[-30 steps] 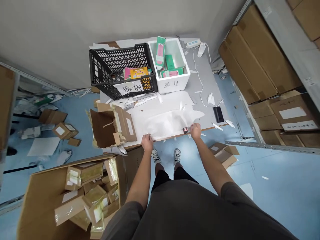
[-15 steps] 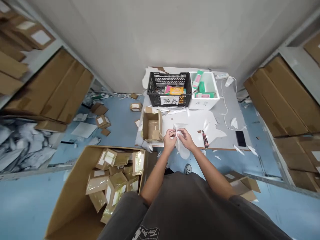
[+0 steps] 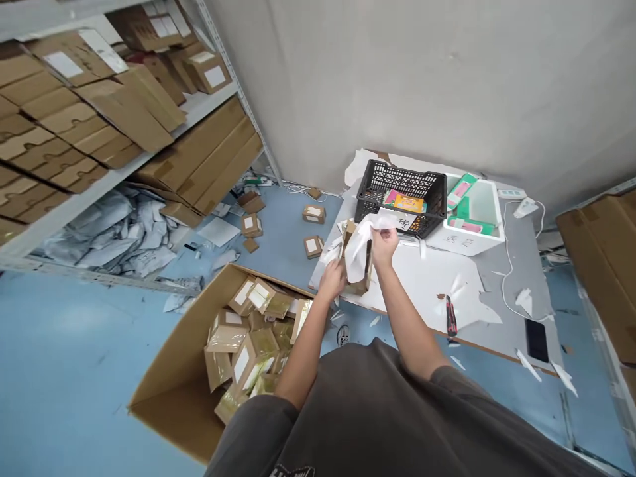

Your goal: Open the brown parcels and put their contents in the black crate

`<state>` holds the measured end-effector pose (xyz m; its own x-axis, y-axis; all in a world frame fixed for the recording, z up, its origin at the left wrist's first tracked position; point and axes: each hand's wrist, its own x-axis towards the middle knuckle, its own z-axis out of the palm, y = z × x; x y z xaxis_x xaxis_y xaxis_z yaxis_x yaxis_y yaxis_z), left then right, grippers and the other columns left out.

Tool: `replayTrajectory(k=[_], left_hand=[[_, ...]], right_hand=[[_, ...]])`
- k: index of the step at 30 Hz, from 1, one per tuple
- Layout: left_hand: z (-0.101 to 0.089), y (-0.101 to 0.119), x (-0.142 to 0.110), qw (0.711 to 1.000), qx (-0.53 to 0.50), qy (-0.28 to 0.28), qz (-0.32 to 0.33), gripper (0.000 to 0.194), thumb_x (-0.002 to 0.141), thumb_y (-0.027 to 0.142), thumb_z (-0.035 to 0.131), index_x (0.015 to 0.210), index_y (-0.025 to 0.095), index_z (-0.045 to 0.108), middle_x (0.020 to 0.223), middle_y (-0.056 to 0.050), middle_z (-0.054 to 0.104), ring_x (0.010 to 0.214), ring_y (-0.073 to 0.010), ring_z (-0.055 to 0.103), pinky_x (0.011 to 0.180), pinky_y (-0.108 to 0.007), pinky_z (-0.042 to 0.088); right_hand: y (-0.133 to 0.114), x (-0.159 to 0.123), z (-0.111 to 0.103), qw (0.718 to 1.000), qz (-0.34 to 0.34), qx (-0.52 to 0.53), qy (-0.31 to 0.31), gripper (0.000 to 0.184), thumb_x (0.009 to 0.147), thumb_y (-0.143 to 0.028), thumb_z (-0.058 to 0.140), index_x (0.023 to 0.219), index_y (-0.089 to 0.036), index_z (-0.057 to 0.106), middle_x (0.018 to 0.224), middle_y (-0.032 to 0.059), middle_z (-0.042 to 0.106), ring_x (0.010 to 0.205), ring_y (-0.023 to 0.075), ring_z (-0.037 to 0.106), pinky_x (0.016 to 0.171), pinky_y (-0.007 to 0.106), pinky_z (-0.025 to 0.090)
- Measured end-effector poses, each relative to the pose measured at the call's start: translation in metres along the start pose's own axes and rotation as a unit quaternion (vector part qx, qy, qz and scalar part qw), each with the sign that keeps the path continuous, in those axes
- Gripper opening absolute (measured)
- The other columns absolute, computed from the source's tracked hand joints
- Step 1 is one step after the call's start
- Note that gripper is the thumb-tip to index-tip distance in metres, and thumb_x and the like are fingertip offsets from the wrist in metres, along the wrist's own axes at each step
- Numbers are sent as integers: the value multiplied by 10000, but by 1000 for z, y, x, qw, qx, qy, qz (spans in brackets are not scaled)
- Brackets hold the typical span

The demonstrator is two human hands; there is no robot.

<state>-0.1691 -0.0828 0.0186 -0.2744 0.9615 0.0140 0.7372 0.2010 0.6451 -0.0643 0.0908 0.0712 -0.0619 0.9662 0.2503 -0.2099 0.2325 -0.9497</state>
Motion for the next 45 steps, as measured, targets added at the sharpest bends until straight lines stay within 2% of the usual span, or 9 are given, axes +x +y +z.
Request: replayTrajectory(k=[6, 12, 14, 19, 25, 28, 34, 40, 45], left_hand=[[29, -37, -15, 998, -27, 7, -56, 656, 883, 131, 594, 1536, 187, 569, 1600, -158, 539, 1515, -314, 472, 1278, -496, 394], [38, -46, -21, 993, -53, 39, -99, 681, 920, 133, 551, 1596, 207, 512, 1628, -131, 527, 1532, -293, 475, 1294, -486, 395], [40, -45, -19, 993, -61, 40, -93, 654, 918, 107, 525, 1561, 219, 555, 1613, -114, 548, 1527, -276, 484, 1291, -479, 404], [41, -44, -13, 988, -45, 67, -129, 528, 953, 113, 478, 1441, 206, 658, 1620, -124, 530, 1502, -277, 512, 1260, -456, 444], [30, -51, -14, 988, 23, 83, -126, 474, 982, 134, 496, 1410, 222, 680, 1709, -116, 411, 1574, -298, 403, 1263, -494, 419], [25, -57, -14, 988, 97, 62, -106, 487, 916, 114, 604, 1350, 303, 717, 1728, -59, 392, 1654, -348, 204, 1293, -603, 316], [41, -65, -16, 985, 102, -139, -15, 547, 867, 82, 633, 1395, 219, 659, 1671, -166, 464, 1604, -301, 362, 1290, -533, 348], [62, -68, -26, 982, 132, -135, 15, 360, 848, 141, 742, 1205, 187, 758, 1759, -164, 295, 1636, -389, 256, 1276, -580, 357], [68, -63, -24, 988, 136, -74, 1, 232, 954, 152, 612, 1067, 218, 804, 1712, -80, 420, 1574, -328, 398, 1259, -529, 411]], right_hand=[[46, -13, -16, 951, -25, -262, -163, 260, 960, -323, 570, 1117, -177, 718, 1152, 136, 758, 1145, 272, 673, 1052, 444, 537], [80, -58, -22, 646, 21, -607, -462, 323, 898, -111, 574, 1122, -139, 805, 1380, 195, 699, 1512, 350, 433, 1267, 622, 254], [83, -70, -11, 607, 18, -616, -502, 338, 890, -125, 619, 1174, -121, 803, 1394, 221, 688, 1514, 384, 426, 1265, 670, 210], [73, -82, 3, 608, -21, -561, -561, 437, 885, -229, 726, 1313, -147, 755, 1431, 192, 667, 1449, 364, 500, 1245, 527, 350], [45, -126, -38, 726, -77, -563, -386, 586, 941, -284, 688, 1502, -144, 599, 1779, 216, 177, 1651, 432, 71, 1286, 621, 205], [41, -151, -64, 710, -3, -596, -375, 686, 857, -295, 810, 1503, -211, 595, 1782, 205, 176, 1626, 482, 156, 1239, 642, 294], [46, -158, -93, 681, 112, -634, -350, 695, 920, -267, 747, 1569, -230, 502, 1751, 219, 267, 1383, 383, 559, 1023, 475, 560], [53, -162, -87, 674, 69, -638, -365, 857, 902, -179, 744, 1668, -341, 395, 1790, 166, 177, 1484, 393, 462, 1099, 508, 508], [55, -168, -78, 671, -22, -647, -361, 638, 968, -124, 640, 1570, -318, 555, 1795, 138, 172, 1618, 409, 248, 1246, 666, 265]])
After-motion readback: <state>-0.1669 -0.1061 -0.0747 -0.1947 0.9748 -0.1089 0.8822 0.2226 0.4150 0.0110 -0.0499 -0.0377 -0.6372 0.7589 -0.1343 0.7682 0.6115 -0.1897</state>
